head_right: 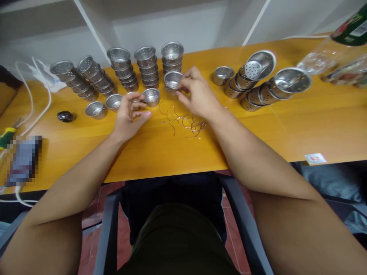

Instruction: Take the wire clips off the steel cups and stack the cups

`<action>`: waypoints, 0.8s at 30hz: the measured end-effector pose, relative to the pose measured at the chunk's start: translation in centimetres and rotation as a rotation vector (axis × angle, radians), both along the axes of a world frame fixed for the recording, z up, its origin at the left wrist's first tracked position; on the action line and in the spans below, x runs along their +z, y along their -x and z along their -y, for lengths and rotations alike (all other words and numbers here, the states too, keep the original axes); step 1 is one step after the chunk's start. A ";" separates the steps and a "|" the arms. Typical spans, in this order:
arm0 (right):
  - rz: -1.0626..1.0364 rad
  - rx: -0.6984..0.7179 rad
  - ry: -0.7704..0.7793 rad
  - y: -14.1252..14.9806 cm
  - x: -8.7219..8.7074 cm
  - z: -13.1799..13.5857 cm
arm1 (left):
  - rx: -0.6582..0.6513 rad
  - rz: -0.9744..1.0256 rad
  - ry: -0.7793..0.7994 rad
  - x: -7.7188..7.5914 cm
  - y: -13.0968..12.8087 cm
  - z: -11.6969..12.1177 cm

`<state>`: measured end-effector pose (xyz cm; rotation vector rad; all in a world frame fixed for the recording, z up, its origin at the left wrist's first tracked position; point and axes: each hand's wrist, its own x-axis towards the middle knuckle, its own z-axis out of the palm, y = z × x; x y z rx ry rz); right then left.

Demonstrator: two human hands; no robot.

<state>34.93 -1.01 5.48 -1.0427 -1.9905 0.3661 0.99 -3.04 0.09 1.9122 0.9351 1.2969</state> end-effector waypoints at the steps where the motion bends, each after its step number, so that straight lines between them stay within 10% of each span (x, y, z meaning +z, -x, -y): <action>1: 0.036 -0.041 0.024 -0.5 -0.5 -0.7 | 0.002 0.003 0.001 -0.1 0.1 -0.1; 9: 0.299 -0.160 0.164 2.7 -2.3 -1.9 | 0.087 -0.069 -0.010 -0.3 0.8 -0.8; 19: 0.465 -0.242 0.248 1.4 5.3 4.0 | 0.110 -0.110 -0.008 1.1 0.8 0.0; 24: 0.678 -0.057 0.504 -1.4 5.3 2.8 | 0.114 -0.171 0.025 1.9 0.7 0.4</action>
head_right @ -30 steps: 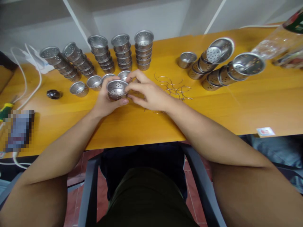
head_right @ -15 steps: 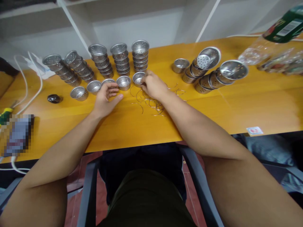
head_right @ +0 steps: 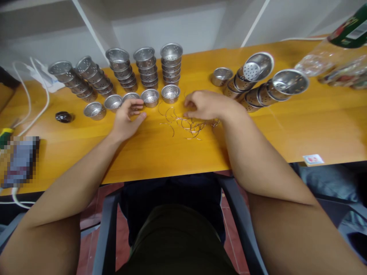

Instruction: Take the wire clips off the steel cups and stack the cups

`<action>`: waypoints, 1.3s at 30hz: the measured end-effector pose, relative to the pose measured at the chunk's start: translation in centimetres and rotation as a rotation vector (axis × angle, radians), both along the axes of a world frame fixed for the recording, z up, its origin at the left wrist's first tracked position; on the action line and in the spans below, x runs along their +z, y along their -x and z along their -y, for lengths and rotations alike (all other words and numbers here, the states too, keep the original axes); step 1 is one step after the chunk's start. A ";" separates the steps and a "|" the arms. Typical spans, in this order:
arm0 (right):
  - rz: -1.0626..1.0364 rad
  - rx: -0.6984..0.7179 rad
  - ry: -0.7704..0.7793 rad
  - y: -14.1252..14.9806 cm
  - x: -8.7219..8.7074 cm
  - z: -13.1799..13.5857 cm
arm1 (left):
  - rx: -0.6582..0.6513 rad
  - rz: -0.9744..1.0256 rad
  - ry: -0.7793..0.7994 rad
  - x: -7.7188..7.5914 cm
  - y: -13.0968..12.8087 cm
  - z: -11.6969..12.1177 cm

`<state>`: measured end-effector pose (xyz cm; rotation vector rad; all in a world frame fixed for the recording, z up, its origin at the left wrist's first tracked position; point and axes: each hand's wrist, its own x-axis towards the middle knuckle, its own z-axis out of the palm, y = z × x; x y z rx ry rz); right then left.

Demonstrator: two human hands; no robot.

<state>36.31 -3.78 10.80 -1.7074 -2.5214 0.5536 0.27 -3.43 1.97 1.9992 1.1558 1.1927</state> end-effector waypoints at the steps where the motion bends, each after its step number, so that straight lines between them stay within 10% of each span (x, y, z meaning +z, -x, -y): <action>1: 0.010 0.029 0.041 -0.2 -0.4 -0.3 | -0.017 -0.017 0.007 0.2 0.0 0.2; 9: 0.147 0.123 -0.005 2.9 -1.0 0.7 | -0.399 -0.383 -0.018 2.4 -0.3 2.2; 25: -0.044 0.188 -0.069 4.2 -1.1 1.5 | -0.396 -0.601 -0.066 3.3 -0.6 2.5; 32: -0.054 0.276 -0.015 3.4 -1.6 1.0 | 0.196 -0.484 -0.404 7.0 7.9 -1.5; 36: -0.027 0.288 -0.043 3.5 -1.4 1.1 | 0.767 -0.494 -0.039 9.5 12.8 -2.3; 39: -0.005 0.276 -0.059 3.6 -1.1 1.2 | 0.857 -0.526 0.307 10.9 13.1 -1.3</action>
